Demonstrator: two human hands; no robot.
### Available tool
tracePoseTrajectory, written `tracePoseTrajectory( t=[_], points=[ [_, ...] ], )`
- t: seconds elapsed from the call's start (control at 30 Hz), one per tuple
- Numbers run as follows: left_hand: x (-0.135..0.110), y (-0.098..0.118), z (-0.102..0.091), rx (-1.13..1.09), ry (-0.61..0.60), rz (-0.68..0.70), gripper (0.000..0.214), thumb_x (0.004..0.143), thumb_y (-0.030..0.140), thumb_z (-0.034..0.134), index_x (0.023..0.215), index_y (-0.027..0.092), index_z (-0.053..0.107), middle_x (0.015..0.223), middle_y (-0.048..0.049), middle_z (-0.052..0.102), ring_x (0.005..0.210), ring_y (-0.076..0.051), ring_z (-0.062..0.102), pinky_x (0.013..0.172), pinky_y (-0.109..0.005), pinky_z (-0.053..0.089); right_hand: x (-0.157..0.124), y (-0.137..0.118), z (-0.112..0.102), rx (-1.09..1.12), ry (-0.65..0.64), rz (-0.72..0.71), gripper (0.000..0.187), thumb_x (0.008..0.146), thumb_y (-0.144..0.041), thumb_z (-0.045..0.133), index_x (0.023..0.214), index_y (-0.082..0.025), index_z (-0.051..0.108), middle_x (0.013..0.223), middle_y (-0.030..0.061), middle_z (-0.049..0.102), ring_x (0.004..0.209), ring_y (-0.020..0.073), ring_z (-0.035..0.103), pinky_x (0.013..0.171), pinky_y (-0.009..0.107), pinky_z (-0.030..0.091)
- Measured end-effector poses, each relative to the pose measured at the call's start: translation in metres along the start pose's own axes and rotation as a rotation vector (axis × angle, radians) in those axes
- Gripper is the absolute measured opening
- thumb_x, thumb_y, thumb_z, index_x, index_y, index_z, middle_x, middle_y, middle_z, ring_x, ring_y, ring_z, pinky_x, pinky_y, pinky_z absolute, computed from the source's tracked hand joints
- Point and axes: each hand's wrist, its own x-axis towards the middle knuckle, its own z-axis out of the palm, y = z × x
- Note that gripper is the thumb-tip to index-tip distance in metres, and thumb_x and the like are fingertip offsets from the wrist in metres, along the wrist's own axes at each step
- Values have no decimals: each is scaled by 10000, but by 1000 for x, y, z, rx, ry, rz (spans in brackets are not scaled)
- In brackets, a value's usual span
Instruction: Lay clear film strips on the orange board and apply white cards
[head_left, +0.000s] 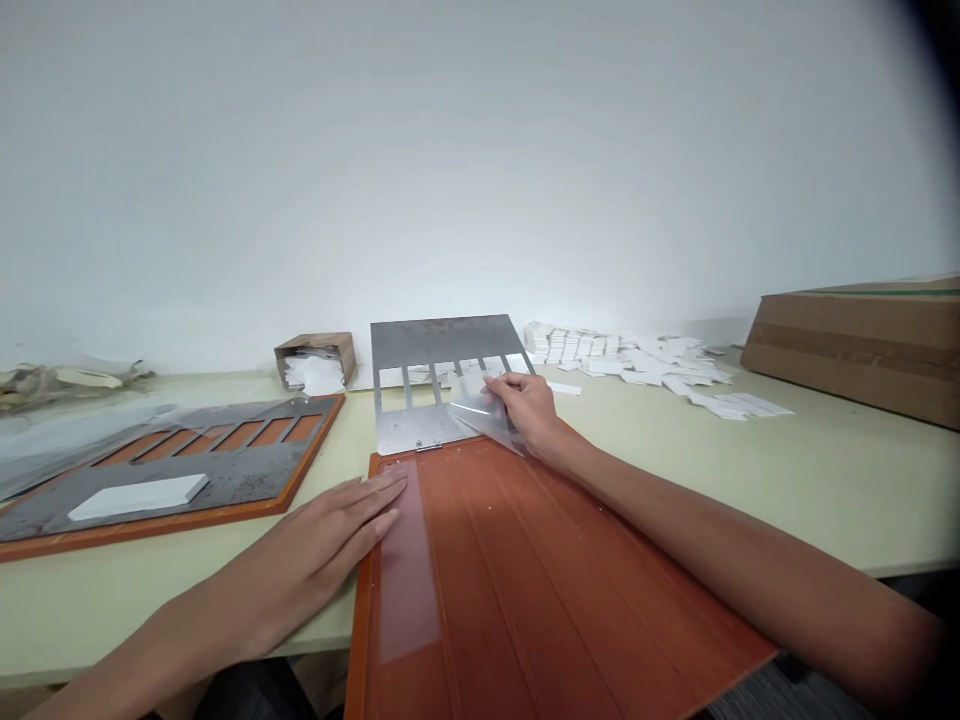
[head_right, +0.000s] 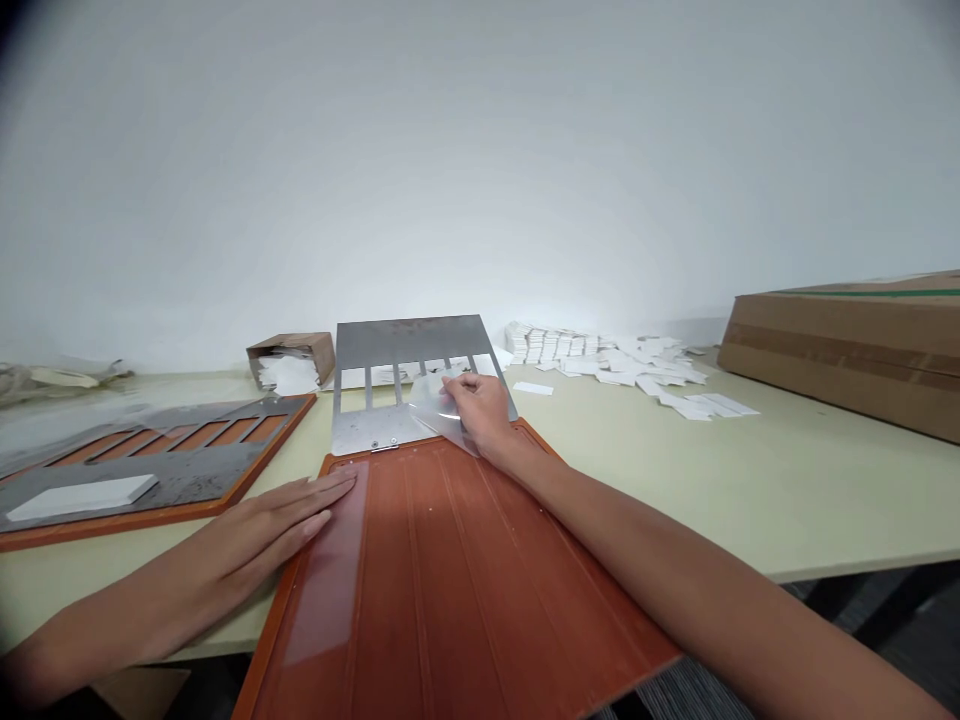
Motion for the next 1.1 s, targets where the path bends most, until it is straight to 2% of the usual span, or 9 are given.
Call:
tracePoseTrajectory(
  t=[0.13, 0.27, 0.47, 0.6, 0.73, 0.8, 0.9, 1.1],
  points=[
    [-15, 7, 3, -24, 17, 26, 535, 1039, 515, 320, 1560, 398, 360, 1604, 72, 377, 1460, -256, 416, 1204, -453, 381, 0, 0, 0, 11, -2, 9, 341, 788, -486, 666, 646, -179, 709, 611, 28, 665, 532, 136, 510, 556, 276, 362],
    [-10, 7, 3, -31, 52, 35, 547, 1033, 514, 341, 1563, 381, 361, 1586, 59, 410, 1454, -253, 426, 1207, -440, 379, -1, -2, 0, 13, -13, 13, 362, 777, -499, 677, 620, -174, 697, 582, 20, 636, 505, 127, 481, 539, 279, 349],
    [7, -4, 4, 49, 14, 2, 628, 1036, 575, 257, 1585, 279, 334, 1640, 21, 312, 1515, -258, 304, 1242, -485, 282, -2, -3, -1, 13, -16, 9, 359, 785, -503, 661, 624, -183, 695, 594, 27, 640, 533, 137, 501, 564, 285, 362],
    [11, -7, 5, 117, 52, -2, 639, 1018, 609, 356, 1583, 311, 326, 1672, 34, 209, 1542, -287, 211, 1247, -532, 229, -1, 0, -2, 14, -17, 16, 355, 779, -498, 673, 613, -184, 686, 599, 24, 637, 541, 136, 495, 579, 290, 358],
    [16, -13, 5, 184, 68, 63, 574, 1041, 575, 326, 1559, 334, 374, 1684, 53, 153, 1552, -285, 164, 1250, -528, 216, 0, 1, -2, 16, -20, 25, 353, 780, -498, 677, 624, -181, 686, 570, 9, 603, 530, 130, 457, 564, 289, 336],
    [17, -16, 5, 215, 84, 75, 568, 1045, 567, 326, 1563, 338, 364, 1690, 58, 127, 1557, -282, 147, 1253, -523, 210, 0, 2, -2, 19, -22, 22, 355, 781, -502, 676, 633, -180, 689, 607, 18, 631, 537, 128, 459, 563, 288, 336],
    [17, -14, 3, 225, 109, 86, 560, 1049, 552, 339, 1573, 354, 335, 1696, 56, 98, 1554, -286, 163, 1248, -516, 232, 2, 4, -1, 23, -23, 13, 362, 784, -511, 672, 645, -177, 695, 680, 38, 681, 557, 131, 480, 567, 286, 342],
    [18, -8, 1, 166, 93, 82, 500, 1050, 543, 349, 1510, 379, 457, 1684, 42, 192, 1532, -300, 250, 1237, -501, 273, 2, 4, -1, 30, -24, 4, 373, 782, -522, 673, 647, -175, 693, 656, 41, 673, 570, 141, 512, 566, 281, 356]
  ],
)
